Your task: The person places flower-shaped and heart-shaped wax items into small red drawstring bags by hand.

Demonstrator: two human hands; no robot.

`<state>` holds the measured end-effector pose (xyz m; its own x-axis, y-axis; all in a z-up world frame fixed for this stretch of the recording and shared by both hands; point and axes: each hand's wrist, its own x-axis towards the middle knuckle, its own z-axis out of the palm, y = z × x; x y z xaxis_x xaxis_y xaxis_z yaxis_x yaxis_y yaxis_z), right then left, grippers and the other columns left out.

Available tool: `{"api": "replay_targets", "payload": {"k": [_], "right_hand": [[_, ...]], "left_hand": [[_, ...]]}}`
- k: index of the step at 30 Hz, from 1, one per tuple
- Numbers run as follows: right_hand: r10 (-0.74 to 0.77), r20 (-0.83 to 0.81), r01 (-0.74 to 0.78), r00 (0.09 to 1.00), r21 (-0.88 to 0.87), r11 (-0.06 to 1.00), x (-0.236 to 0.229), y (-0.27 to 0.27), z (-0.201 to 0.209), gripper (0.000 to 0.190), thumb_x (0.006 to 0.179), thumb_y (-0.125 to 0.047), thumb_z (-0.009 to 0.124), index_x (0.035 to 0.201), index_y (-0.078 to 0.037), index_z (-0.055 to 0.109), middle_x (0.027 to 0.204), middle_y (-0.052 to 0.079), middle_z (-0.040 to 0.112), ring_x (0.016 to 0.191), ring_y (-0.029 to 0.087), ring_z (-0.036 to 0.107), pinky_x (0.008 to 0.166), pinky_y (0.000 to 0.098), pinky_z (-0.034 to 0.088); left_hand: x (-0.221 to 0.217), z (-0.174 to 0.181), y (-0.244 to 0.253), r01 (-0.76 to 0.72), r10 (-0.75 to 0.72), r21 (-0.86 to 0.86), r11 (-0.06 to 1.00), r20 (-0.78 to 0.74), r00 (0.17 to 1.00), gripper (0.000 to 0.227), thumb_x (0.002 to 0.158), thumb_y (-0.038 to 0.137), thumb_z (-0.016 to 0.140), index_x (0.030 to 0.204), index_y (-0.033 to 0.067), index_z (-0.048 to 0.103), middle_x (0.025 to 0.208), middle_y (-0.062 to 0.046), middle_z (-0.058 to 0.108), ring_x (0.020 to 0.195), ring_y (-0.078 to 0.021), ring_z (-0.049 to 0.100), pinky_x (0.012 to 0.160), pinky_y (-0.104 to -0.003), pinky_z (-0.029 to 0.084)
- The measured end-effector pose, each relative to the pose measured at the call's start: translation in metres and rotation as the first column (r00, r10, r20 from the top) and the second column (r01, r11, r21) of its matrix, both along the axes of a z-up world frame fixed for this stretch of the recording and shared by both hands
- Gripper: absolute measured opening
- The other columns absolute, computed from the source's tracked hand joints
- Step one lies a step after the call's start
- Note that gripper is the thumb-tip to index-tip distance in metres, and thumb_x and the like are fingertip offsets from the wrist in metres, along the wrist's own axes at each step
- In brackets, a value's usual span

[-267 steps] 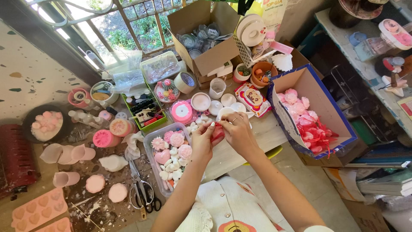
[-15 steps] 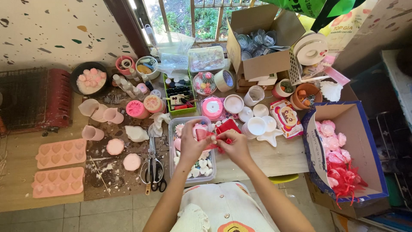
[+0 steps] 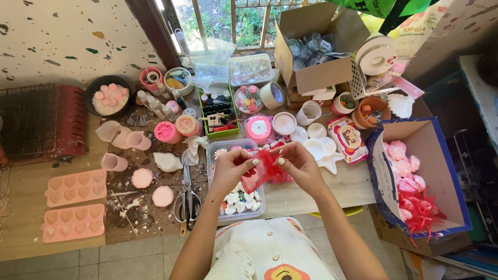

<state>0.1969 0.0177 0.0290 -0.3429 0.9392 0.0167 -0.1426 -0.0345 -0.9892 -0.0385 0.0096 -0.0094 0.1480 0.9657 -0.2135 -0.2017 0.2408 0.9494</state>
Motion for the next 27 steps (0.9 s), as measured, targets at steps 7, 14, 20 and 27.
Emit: {"api": "replay_targets", "payload": {"k": [7, 14, 20, 27], "right_hand": [[0.048, 0.123, -0.036, 0.991, -0.102, 0.994, -0.004, 0.001, 0.005, 0.026, 0.090, -0.006, 0.076, 0.113, -0.001, 0.065, 0.108, 0.003, 0.069, 0.095, 0.009, 0.066, 0.083, 0.0267, 0.056], [0.083, 0.167, -0.080, 0.982, -0.025, 0.997, -0.014, 0.001, 0.013, 0.016, 0.086, -0.002, 0.077, 0.100, 0.002, 0.071, 0.109, 0.002, 0.069, 0.097, 0.010, 0.066, 0.081, 0.0265, 0.057], [0.221, 0.242, -0.176, 0.945, -0.194, 0.965, -0.013, 0.006, 0.017, 0.012, 0.089, -0.009, 0.074, 0.097, 0.000, 0.074, 0.099, 0.000, 0.067, 0.083, 0.008, 0.067, 0.071, 0.0260, 0.059], [0.400, 0.202, -0.328, 0.894, -0.313, 0.891, -0.005, 0.015, 0.011, 0.016, 0.092, -0.014, 0.075, 0.094, 0.000, 0.070, 0.080, -0.002, 0.068, 0.073, 0.005, 0.062, 0.065, 0.0243, 0.053]], "left_hand": [[-0.004, 0.006, -0.002, -0.007, 0.007, 0.021, 1.000, -0.016, 1.000, 0.011, 0.090, 0.009, 0.076, 0.094, -0.0009, 0.072, 0.079, -0.005, 0.074, 0.071, -0.0111, 0.073, 0.060, -0.026, 0.059], [-0.008, 0.013, -0.006, -0.052, 0.055, 0.033, 0.998, -0.091, 0.994, 0.013, 0.090, 0.012, 0.077, 0.093, -0.0002, 0.074, 0.079, -0.006, 0.075, 0.069, -0.0106, 0.071, 0.059, -0.026, 0.061], [-0.008, 0.008, -0.011, -0.093, 0.096, 0.041, 0.995, -0.103, 0.990, 0.018, 0.084, 0.011, 0.083, 0.085, -0.0009, 0.070, 0.078, -0.004, 0.074, 0.070, -0.0090, 0.071, 0.056, -0.026, 0.061], [-0.006, 0.023, -0.018, -0.117, 0.118, 0.016, 0.993, -0.088, 0.989, 0.017, 0.087, 0.015, 0.080, 0.083, 0.0021, 0.069, 0.074, -0.001, 0.072, 0.068, -0.0071, 0.070, 0.057, -0.025, 0.059]]}}
